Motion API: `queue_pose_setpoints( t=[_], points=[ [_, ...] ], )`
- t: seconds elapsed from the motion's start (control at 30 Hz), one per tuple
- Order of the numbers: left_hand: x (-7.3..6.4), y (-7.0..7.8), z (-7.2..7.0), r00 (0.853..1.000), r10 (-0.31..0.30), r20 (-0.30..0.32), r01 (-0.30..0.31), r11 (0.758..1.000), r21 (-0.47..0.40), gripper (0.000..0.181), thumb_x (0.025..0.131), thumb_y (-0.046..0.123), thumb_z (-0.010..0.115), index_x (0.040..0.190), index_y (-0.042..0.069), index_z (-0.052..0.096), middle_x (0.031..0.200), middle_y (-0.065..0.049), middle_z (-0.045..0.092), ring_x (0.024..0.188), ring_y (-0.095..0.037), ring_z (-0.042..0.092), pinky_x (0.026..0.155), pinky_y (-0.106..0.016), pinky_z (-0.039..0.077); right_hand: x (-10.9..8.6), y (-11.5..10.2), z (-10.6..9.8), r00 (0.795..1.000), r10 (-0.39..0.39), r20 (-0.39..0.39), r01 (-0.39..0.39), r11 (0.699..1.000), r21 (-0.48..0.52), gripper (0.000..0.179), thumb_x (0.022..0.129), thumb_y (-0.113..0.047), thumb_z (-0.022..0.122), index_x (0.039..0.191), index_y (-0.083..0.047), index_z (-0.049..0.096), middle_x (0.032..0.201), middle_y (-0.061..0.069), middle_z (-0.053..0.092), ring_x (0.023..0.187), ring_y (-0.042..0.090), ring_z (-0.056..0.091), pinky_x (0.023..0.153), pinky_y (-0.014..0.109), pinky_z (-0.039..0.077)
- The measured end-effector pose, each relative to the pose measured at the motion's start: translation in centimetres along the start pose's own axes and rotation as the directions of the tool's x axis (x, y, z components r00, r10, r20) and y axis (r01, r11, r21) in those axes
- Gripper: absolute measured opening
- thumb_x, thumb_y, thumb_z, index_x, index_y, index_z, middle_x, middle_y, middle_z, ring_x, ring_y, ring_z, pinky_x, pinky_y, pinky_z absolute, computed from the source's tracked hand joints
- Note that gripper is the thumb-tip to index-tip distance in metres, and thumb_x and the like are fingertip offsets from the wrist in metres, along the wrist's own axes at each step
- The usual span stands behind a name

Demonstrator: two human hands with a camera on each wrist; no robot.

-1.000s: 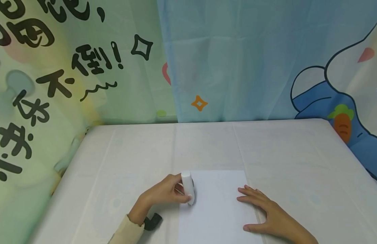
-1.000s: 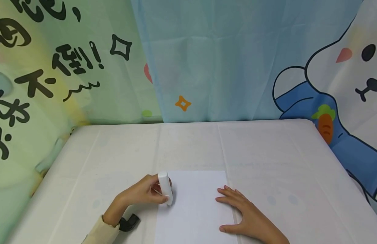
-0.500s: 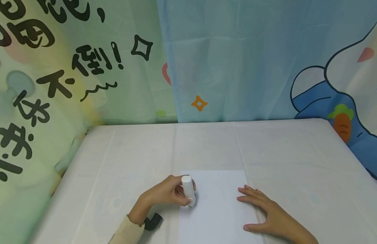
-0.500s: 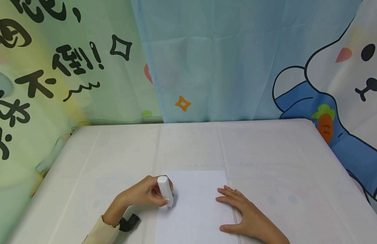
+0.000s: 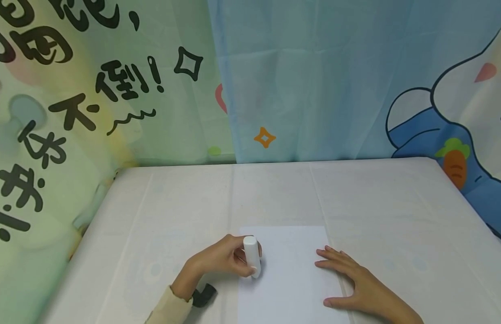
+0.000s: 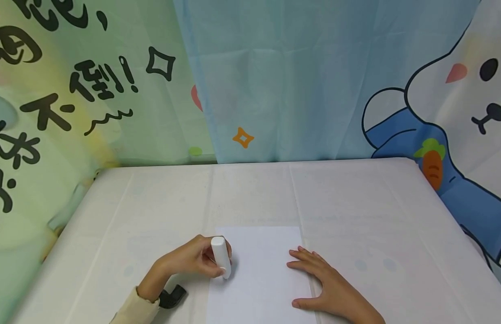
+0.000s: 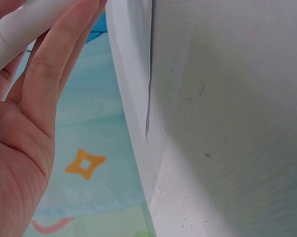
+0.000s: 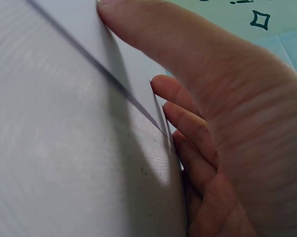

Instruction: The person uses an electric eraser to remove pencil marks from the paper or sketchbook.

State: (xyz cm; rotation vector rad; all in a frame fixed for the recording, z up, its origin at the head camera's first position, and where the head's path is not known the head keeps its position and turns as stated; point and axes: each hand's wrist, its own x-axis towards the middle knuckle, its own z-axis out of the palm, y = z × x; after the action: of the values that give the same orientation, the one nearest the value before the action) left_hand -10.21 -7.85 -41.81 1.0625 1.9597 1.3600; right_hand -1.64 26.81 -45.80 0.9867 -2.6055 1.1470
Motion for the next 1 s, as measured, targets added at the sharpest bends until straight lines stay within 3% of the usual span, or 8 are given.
queue_pose_setpoints(
  t=[0.33, 0.63, 1.0],
  points=[
    [0.05, 0.20, 0.12, 0.999, 0.011, 0.042, -0.011, 1.000, -0.005, 0.028, 0.082, -0.003, 0.073, 0.107, -0.001, 0.059, 0.091, -0.016, 0.068, 0.077, 0.001, 0.064, 0.072, -0.023, 0.058, -0.05, -0.03, 0.02, 1.000, 0.011, 0.004, -0.011, 1.000, 0.002, 0.070, 0.068, -0.030, 0.089, 0.129, -0.014, 0.060, 0.150, -0.015, 0.041, 0.143, -0.006, 0.019, 0.112, 0.007, 0.006],
    [0.07, 0.46, 0.27, 0.996, -0.028, 0.083, 0.030, 0.999, -0.021, 0.028, 0.084, -0.002, 0.073, 0.107, 0.000, 0.058, 0.093, -0.015, 0.068, 0.080, 0.000, 0.066, 0.074, -0.024, 0.058, -0.11, -0.01, 0.05, 1.000, 0.019, 0.002, -0.019, 1.000, -0.003, 0.069, 0.068, -0.030, 0.089, 0.129, -0.014, 0.061, 0.149, -0.015, 0.041, 0.142, -0.006, 0.020, 0.112, 0.007, 0.006],
    [0.04, 0.49, 0.06, 0.998, -0.033, 0.044, 0.033, 0.999, 0.001, 0.028, 0.084, -0.001, 0.072, 0.108, 0.000, 0.059, 0.093, -0.012, 0.068, 0.080, -0.001, 0.066, 0.074, -0.023, 0.057, -0.10, 0.15, 0.09, 1.000, 0.009, -0.002, -0.009, 1.000, 0.000, 0.070, 0.067, -0.029, 0.089, 0.129, -0.014, 0.060, 0.150, -0.015, 0.041, 0.143, -0.004, 0.020, 0.112, 0.008, 0.007]
  ],
)
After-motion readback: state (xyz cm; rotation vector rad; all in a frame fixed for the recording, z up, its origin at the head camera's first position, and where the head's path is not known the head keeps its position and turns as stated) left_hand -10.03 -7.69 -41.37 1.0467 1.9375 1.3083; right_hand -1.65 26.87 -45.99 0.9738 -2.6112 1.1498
